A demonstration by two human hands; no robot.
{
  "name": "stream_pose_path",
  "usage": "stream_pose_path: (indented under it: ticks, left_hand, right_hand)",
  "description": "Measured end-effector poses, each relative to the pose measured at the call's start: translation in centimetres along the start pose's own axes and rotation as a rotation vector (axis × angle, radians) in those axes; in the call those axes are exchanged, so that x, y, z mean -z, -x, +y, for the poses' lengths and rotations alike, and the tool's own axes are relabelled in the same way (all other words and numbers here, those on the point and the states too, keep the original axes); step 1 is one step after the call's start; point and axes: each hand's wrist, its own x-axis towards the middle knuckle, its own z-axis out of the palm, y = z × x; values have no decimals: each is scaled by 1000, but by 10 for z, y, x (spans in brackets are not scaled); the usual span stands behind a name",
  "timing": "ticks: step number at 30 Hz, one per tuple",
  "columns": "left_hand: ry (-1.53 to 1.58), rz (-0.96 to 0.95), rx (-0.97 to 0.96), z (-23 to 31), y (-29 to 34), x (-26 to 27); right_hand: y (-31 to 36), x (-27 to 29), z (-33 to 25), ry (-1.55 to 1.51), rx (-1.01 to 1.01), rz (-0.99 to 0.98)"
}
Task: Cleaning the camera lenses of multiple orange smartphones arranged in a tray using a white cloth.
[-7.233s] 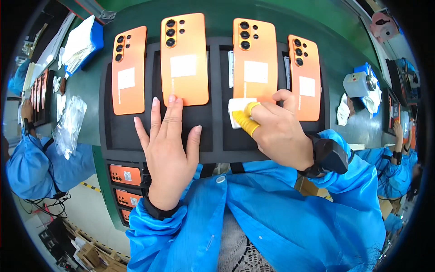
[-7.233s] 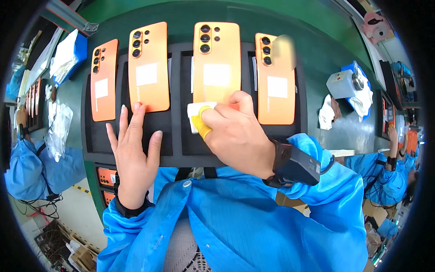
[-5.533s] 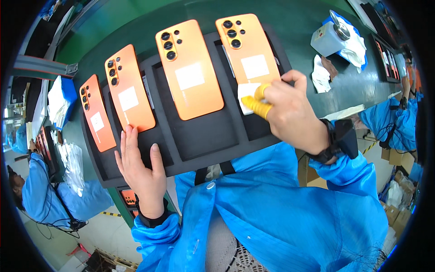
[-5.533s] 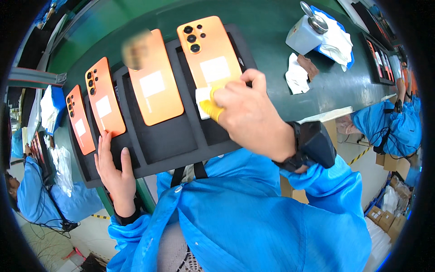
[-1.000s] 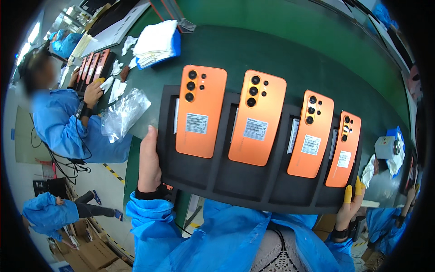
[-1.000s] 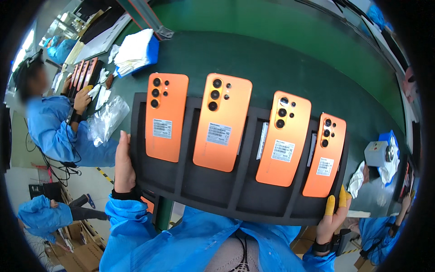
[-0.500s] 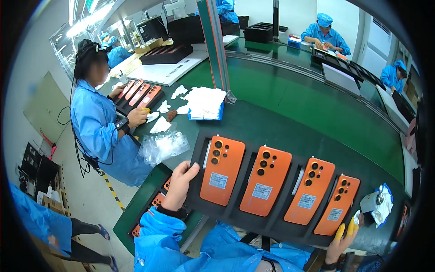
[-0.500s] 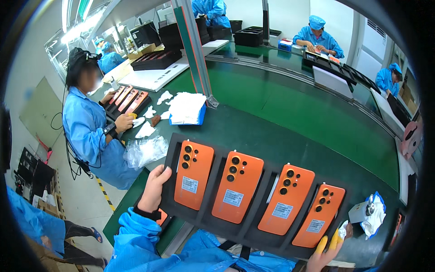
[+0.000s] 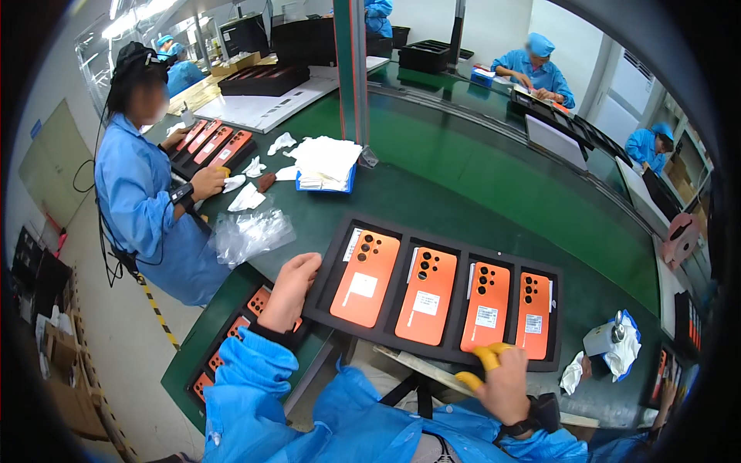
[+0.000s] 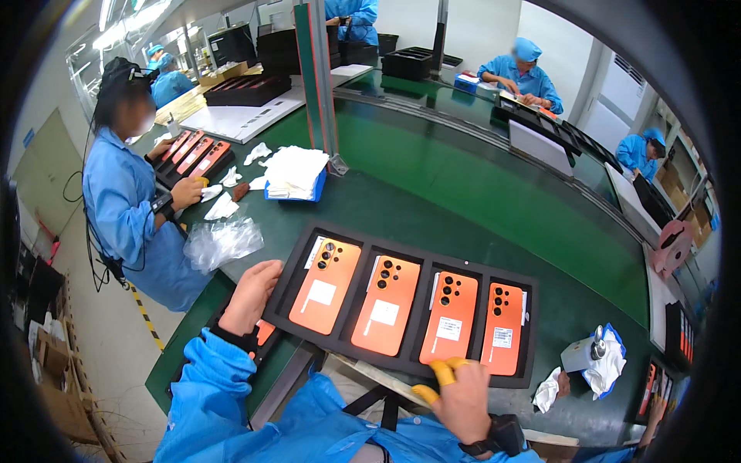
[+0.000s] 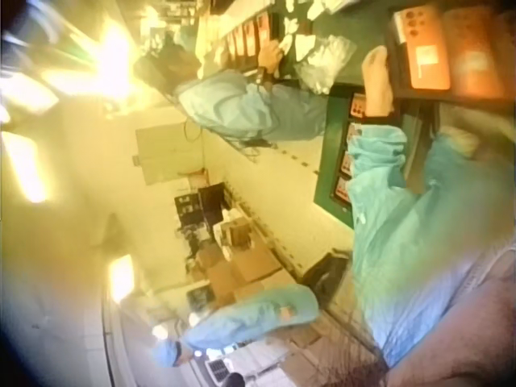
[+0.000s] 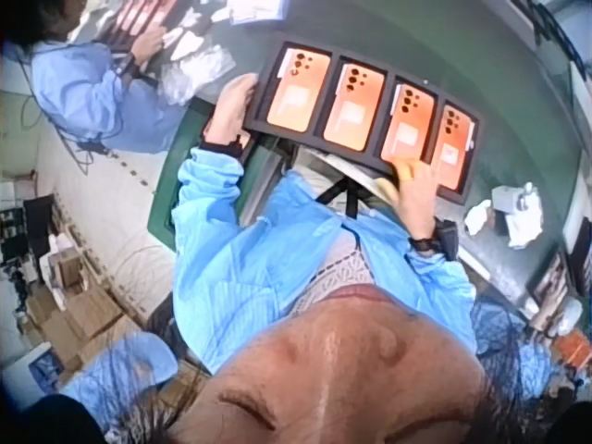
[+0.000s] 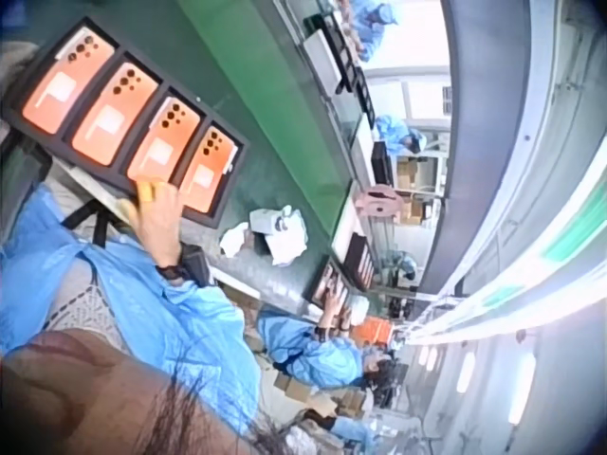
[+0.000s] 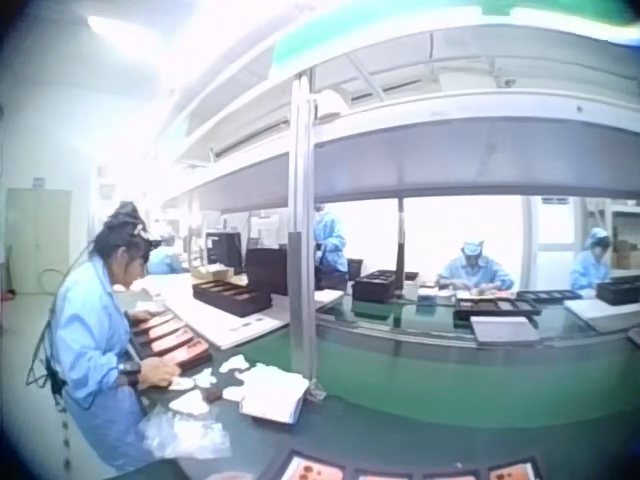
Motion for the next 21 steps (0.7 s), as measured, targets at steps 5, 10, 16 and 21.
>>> stream_pose_path:
  ticks: [5,10,16,21]
  left_hand:
    - [-160,157,-324,-11,20,-5]
    - [-70,285,-386,-32,18,3]
    - [-864,340,-850,-56,22,-29]
    - [-975,368,-927,-55,21,-36]
  right_hand:
    - [-13,-22,9,52,28,-73]
    - [-66,-18,36,56,-194,-60]
    - [-161,-40,104,243,-195,154]
    - [-230,-69,196,484,-383,220]
